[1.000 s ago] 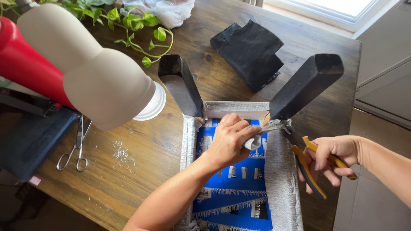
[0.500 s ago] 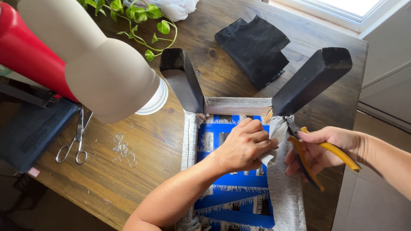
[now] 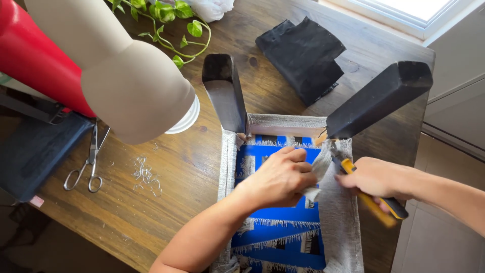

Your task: Remove staples and trim webbing from the underside of a stool frame using pliers and a pry tool

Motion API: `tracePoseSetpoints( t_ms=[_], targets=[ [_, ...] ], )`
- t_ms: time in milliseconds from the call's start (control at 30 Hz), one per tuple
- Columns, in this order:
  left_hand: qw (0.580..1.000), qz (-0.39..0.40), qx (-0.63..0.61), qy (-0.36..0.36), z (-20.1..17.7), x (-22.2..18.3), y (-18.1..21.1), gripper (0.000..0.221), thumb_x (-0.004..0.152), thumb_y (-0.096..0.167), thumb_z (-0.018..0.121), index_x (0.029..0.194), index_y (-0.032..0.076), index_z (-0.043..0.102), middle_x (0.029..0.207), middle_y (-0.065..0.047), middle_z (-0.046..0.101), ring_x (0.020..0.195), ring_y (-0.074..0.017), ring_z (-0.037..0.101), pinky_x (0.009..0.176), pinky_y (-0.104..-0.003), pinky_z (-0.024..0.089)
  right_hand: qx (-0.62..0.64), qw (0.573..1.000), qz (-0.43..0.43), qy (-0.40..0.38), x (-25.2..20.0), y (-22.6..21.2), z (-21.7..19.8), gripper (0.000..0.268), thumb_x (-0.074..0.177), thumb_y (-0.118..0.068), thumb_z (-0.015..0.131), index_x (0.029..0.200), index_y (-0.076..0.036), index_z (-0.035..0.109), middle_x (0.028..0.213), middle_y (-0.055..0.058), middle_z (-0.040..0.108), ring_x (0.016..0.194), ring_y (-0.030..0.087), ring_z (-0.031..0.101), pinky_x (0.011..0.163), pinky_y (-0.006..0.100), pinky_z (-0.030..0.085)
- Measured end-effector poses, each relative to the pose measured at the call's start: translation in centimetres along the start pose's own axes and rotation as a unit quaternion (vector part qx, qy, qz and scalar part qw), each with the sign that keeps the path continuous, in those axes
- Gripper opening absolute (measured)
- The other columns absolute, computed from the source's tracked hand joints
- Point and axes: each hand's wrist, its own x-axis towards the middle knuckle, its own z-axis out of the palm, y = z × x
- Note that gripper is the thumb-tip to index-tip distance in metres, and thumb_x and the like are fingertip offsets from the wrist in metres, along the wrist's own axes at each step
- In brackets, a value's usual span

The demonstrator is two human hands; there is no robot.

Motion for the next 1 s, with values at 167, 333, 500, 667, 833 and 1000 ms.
tracePoseSetpoints(
  t_ms=[167,333,500,667,833,1000],
  targets=[
    [0.999,-0.051,-0.003,0.006,-0.7,-1.5,-3.5,0.02,0.061,-0.003,0.066,0.073,0.011,0.073,0.064,0.002,0.063,0.069,-0.0225,0.044,0.056,-0.039,0.036,-0.087,0.995,0.049,-0.017,-1.0,-1.9,-1.1,0.045,0.102,-0.028,0.061,0.08,0.011,0.07,0.07,0.026,0.077,0.048,0.026,0.067,0.04,0.031,0.056],
    [0.984,-0.149,0.089,0.034,-2.2,-2.7,-4.8,0.023,0.072,-0.007,0.058,0.06,0.013,0.058,0.061,-0.001,0.056,0.07,-0.0242,0.049,0.065,-0.04,0.047,0.18,0.97,0.095,-0.136,-2.8,0.0,-1.9,0.041,0.102,-0.013,0.055,0.111,0.025,0.068,0.108,0.047,0.077,0.101,0.055,0.075,0.071,0.061,0.06],
    [0.913,-0.312,0.107,-0.241,-1.0,-0.3,-3.7,0.013,0.094,0.023,0.068,0.091,0.024,0.081,0.089,0.004,0.073,0.099,-0.0222,0.06,0.081,-0.042,0.05,0.257,0.956,0.057,-0.127,-1.6,4.2,-1.0,0.033,0.101,-0.006,0.055,0.11,0.023,0.066,0.098,0.048,0.072,0.094,0.056,0.073,0.077,0.061,0.059],
    [0.779,-0.408,-0.197,-0.433,-4.7,6.0,-0.9,0.146,0.036,0.086,0.046,0.157,0.005,0.034,0.153,-0.015,0.054,0.132,-0.03,0.06,0.105,-0.04,0.049,0.329,0.944,-0.013,-0.021,-4.0,4.4,-0.3,0.034,0.103,0.008,0.048,0.127,0.023,0.067,0.113,0.045,0.071,0.106,0.055,0.068,0.097,0.06,0.053],
    [0.77,-0.514,-0.28,-0.254,2.4,7.0,-2.6,0.09,0.056,0.086,0.034,0.1,0.009,0.046,0.109,-0.012,0.054,0.102,-0.0248,0.055,0.088,-0.042,0.039,0.184,0.982,-0.025,-0.013,-2.7,6.9,-1.6,0.019,0.093,0.008,0.059,0.106,0.015,0.071,0.089,0.035,0.075,0.076,0.033,0.061,0.057,0.033,0.033],
    [0.776,-0.555,-0.279,-0.107,8.3,5.5,-4.0,0.053,0.076,0.068,0.064,0.069,0.015,0.066,0.073,-0.003,0.068,0.07,-0.0198,0.063,0.06,-0.039,0.043,0.042,0.999,-0.019,0.006,-0.4,6.7,-2.7,0.022,0.086,0.018,0.059,0.093,0.015,0.079,0.088,0.028,0.08,0.065,0.026,0.055,0.06,0.033,0.04]
  ],
)
